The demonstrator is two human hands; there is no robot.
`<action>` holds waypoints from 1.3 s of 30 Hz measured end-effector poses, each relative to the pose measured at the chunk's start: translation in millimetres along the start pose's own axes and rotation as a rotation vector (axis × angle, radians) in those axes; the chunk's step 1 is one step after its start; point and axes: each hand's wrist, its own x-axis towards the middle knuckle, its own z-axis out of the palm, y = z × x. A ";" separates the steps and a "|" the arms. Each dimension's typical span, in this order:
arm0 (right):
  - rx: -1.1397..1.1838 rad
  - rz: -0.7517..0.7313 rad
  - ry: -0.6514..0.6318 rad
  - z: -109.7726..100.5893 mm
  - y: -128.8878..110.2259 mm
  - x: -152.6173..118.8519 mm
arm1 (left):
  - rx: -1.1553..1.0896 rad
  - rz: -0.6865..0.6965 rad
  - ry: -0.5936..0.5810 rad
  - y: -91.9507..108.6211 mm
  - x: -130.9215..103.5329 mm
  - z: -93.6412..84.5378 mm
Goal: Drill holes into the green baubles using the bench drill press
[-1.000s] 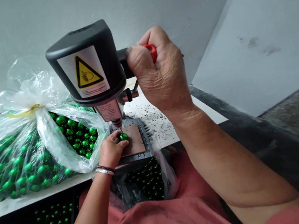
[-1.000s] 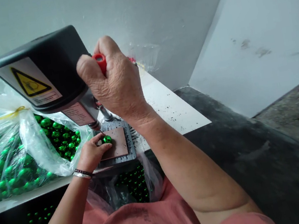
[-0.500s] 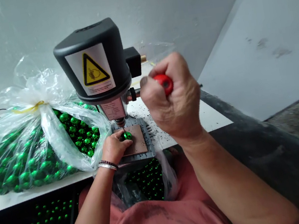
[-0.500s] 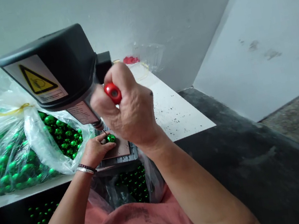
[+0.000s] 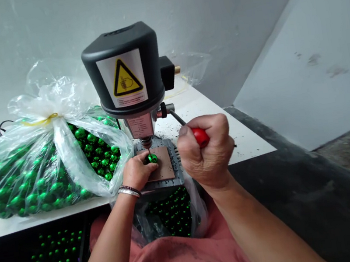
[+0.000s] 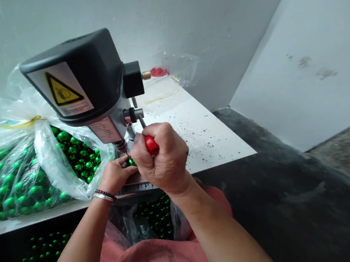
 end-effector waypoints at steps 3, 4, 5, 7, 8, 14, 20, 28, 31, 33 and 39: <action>0.016 -0.001 0.012 1.5 1.6 -3.6 | -0.010 -0.004 -0.004 1.1 -1.1 -0.8; 0.023 0.001 0.018 2.2 2.2 -4.8 | -0.014 -0.004 -0.007 1.7 -1.7 -1.2; 0.032 0.003 0.023 2.8 3.0 -6.3 | -0.016 -0.004 -0.010 2.1 -2.2 -1.5; 0.053 0.011 0.029 4.0 5.0 -11.3 | -0.017 -0.001 -0.010 2.4 -3.0 -1.8; 0.066 0.015 0.025 4.4 6.2 -15.0 | -0.017 0.001 -0.007 2.1 -3.2 -1.7; 0.145 0.039 0.017 6.3 6.2 -23.1 | -0.050 0.019 0.023 -2.8 -0.6 3.0; 0.131 0.130 0.046 15.9 -9.7 53.8 | -0.122 0.057 0.052 -1.8 -7.0 2.6; 0.175 0.265 -0.114 22.5 -6.4 85.2 | -0.402 0.087 -0.341 -19.7 -48.5 -26.5; 0.198 0.258 -0.102 22.7 -6.3 83.0 | -0.609 -0.051 -0.258 -24.5 -45.3 -25.3; 0.204 0.259 -0.108 22.5 -6.3 83.3 | -0.876 -0.208 -0.157 -22.0 -37.9 -21.3; 0.230 0.249 -0.141 21.0 -5.5 84.7 | -1.530 -0.553 -0.144 -6.7 -22.9 -20.1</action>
